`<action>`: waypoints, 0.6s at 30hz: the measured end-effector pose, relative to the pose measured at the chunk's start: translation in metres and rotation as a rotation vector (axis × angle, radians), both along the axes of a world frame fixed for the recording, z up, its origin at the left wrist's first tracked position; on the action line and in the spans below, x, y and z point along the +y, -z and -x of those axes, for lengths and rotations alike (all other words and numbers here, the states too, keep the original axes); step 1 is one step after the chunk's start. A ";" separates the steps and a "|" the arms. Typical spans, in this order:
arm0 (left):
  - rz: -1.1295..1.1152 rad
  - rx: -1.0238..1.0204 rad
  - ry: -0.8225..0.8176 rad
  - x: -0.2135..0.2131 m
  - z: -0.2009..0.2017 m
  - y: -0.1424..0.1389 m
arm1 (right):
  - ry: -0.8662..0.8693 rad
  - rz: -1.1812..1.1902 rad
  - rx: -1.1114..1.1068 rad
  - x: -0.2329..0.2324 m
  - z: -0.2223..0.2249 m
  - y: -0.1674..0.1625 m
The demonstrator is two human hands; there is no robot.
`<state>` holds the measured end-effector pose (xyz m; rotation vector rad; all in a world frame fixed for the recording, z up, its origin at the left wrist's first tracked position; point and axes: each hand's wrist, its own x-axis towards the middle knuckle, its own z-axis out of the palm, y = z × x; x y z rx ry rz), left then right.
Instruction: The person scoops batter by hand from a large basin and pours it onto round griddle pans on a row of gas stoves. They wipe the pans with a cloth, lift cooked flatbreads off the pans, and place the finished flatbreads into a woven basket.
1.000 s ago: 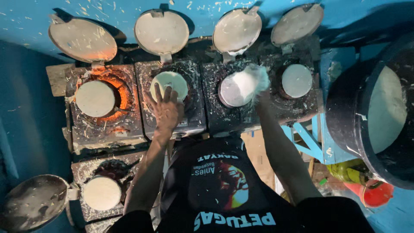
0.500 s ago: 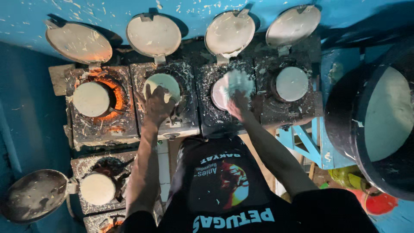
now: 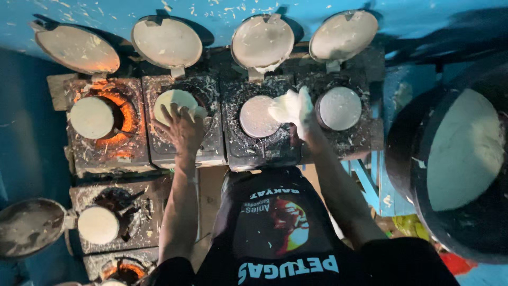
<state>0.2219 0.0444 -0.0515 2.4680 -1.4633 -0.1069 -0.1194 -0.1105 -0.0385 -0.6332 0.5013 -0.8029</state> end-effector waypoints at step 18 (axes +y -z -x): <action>0.137 -0.194 -0.107 -0.023 0.019 -0.020 | -0.008 -0.060 0.141 -0.008 0.044 -0.056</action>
